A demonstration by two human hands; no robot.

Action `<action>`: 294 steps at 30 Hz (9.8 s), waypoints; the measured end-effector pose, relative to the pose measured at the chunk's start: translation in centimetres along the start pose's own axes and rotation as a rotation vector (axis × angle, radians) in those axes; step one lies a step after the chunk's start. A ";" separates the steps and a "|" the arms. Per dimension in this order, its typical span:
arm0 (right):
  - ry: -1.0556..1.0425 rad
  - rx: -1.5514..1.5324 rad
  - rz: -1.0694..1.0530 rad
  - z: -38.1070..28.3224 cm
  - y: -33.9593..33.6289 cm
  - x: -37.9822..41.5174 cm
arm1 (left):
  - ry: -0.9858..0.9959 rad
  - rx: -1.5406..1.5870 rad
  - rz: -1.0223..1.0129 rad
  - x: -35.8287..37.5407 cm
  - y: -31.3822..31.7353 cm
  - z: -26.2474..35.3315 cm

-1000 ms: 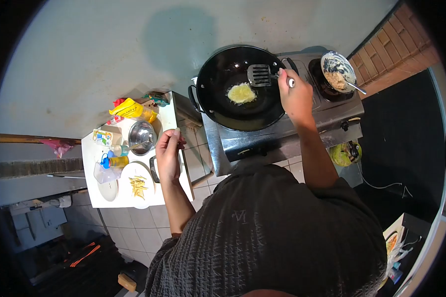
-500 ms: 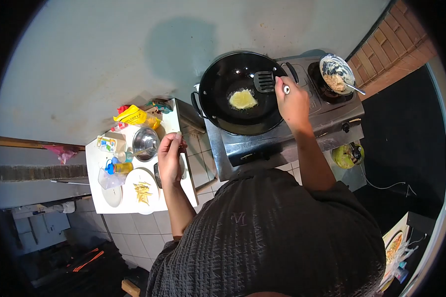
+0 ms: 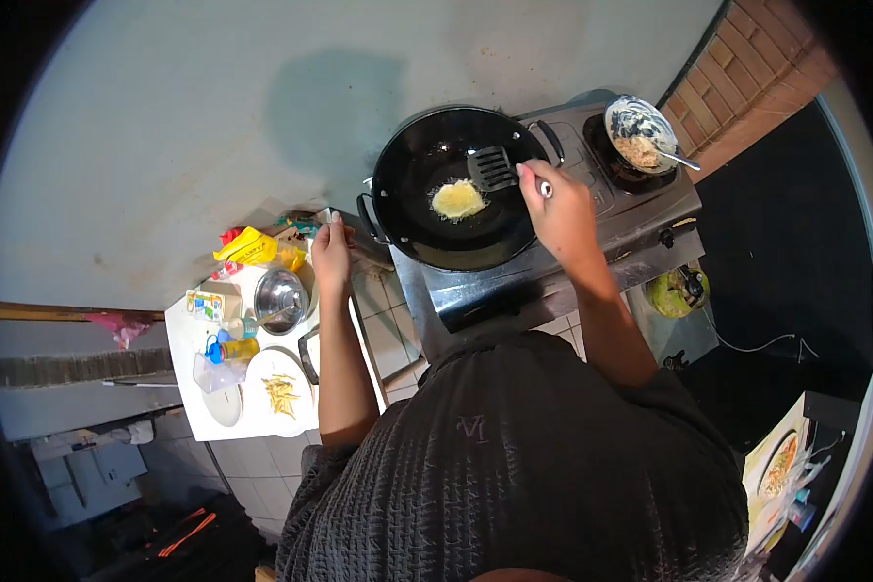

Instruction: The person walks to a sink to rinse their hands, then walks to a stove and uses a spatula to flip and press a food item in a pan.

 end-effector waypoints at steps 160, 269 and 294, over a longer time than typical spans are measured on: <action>0.026 0.112 0.011 0.6 2.4 -0.2 | 0.008 -0.305 0.101 -0.9 1.8 0.1; 0.094 0.334 -0.017 0.9 2.8 -2.3 | -0.082 -0.052 0.055 4.1 -0.4 0.3; -0.045 0.107 -0.028 1.6 3.4 -2.1 | -0.067 -0.048 0.041 3.9 -0.2 0.2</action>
Point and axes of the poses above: each hand's wrist, its own x-axis away from the middle knuckle, its own y-axis out of the palm, z = x × y, the point moved 3 cm from there along -x, towards the middle knuckle, and after that the axes turned 11 degrees about -x, right-handed, at the moved point
